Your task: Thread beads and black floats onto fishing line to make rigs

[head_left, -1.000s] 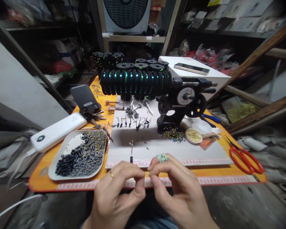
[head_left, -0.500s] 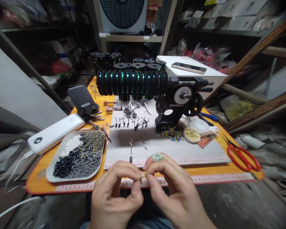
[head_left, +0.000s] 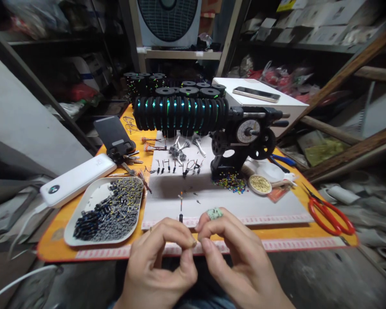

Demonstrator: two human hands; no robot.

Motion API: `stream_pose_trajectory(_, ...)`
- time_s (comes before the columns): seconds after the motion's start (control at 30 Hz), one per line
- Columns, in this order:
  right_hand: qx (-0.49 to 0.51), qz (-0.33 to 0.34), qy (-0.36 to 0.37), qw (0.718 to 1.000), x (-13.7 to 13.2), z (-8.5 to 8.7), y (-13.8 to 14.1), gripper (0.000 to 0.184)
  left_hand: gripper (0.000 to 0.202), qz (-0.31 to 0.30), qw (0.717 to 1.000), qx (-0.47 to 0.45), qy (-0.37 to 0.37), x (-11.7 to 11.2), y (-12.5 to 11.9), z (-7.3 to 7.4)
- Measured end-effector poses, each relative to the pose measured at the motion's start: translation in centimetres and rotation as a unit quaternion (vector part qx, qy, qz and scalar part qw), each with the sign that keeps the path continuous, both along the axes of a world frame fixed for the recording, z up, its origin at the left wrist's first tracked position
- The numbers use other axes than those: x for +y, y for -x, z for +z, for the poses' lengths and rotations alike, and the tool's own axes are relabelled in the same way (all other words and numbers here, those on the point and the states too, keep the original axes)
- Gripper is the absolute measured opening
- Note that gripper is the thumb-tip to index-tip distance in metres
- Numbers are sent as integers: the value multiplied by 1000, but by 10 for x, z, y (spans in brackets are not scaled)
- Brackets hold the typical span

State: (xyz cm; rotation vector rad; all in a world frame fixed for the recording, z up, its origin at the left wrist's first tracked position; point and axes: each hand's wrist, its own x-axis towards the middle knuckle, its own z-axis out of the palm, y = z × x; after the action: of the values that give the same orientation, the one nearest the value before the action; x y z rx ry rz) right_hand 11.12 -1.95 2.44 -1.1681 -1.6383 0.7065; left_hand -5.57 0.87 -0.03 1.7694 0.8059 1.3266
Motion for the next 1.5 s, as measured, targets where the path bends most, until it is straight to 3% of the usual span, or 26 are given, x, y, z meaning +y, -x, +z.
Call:
stream_pose_trajectory(0.33,-19,44,74,996,7,4,-7,11,27,8,999,15,-42,6,-8,8)
stream_pose_trajectory(0.5,-14,54,74,996,8,6,-9,14,27,9,999,28,-27,6,-5,6)
stream_pose_trajectory(0.6,-5,19,45,999,6,-2,-6,13,27,20,999,23,-18,3,-4,3)
stream_pose_trajectory(0.7,-31,-51,-49,997,3,-10,-1,17,28,4,1000,1,8,0,-6,2)
stream_pose_trajectory(0.8,-75,-54,-125,988,1,-10,-1,24,30,0,999,-30,20,0,-10,3)
stream_pose_trajectory(0.93,-85,6,-112,990,1,-3,-7,42,30,13,994,-93,59,2,-13,2)
stream_pose_trajectory(1.1,-87,29,-137,986,4,0,-13,30,26,-23,985,-124,120,1,-13,-1)
stream_pose_trajectory(1.27,-75,16,-110,991,3,-5,-14,26,20,7,972,-165,165,-1,-16,-3)
stream_pose_trajectory(1.4,-54,15,-72,996,4,-7,-16,22,21,-12,978,-148,145,4,-16,-3)
stream_pose_trajectory(1.5,-49,-11,-38,998,5,-10,-17,17,26,-12,995,-82,61,8,-15,-5)
